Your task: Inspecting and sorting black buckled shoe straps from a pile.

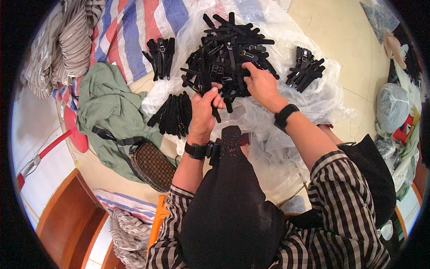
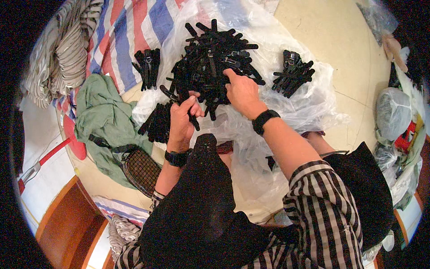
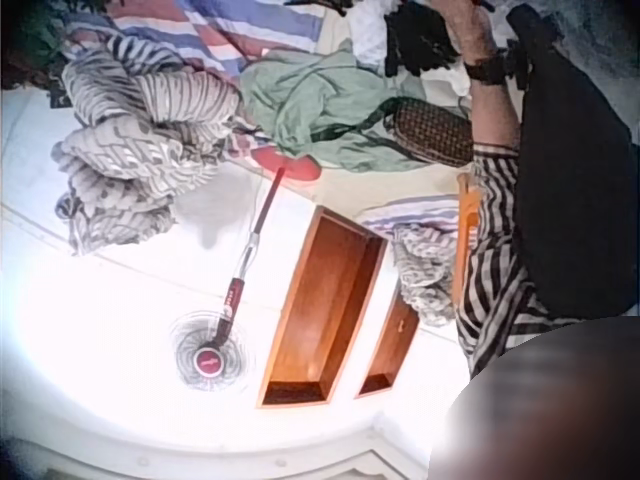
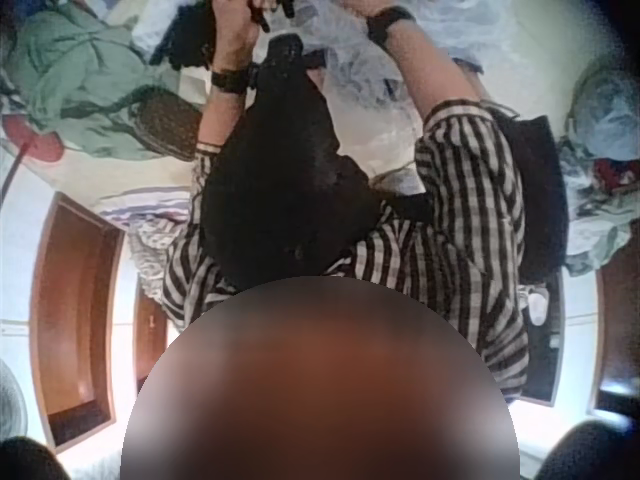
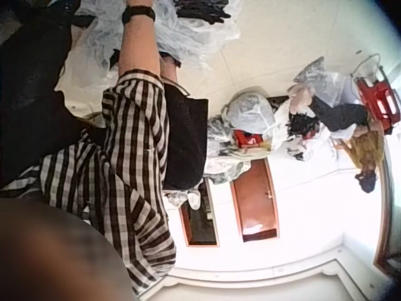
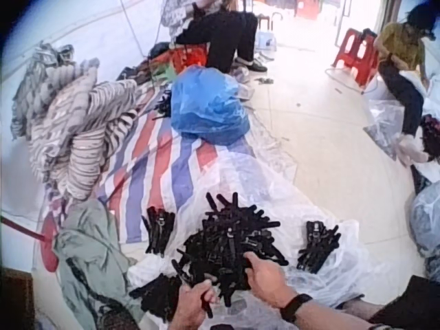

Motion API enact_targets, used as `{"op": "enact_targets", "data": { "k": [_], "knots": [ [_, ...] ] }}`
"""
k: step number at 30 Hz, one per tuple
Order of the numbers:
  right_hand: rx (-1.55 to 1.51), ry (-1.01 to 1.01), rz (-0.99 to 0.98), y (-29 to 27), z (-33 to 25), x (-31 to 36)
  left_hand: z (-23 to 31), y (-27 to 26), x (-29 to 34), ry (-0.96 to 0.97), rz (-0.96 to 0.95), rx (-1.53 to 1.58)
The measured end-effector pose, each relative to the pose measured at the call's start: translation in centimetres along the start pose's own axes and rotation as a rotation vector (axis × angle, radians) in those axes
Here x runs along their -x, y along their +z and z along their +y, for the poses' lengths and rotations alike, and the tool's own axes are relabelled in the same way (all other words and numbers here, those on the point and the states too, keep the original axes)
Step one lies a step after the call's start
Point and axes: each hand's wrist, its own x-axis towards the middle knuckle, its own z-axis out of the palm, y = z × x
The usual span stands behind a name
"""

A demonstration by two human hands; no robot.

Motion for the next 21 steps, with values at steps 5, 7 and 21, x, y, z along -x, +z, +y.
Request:
{"op": "enact_targets", "data": {
  "k": [5, 7, 21],
  "knots": [
    [0.110, -0.011, -0.039, -0.7, 0.4, -0.3, 1.0, 1.0, -0.2, -0.093, 0.033, -0.035],
    [0.108, -0.127, 0.062, -0.7, 0.0, 0.2, 1.8, 1.7, 0.2, -0.027, 0.082, -0.122],
    [-0.301, -0.359, -0.168, -3.9, -1.7, 3.7, -0.2, 1.9, 1.1, 0.062, -0.189, -0.815]
  ]
}}
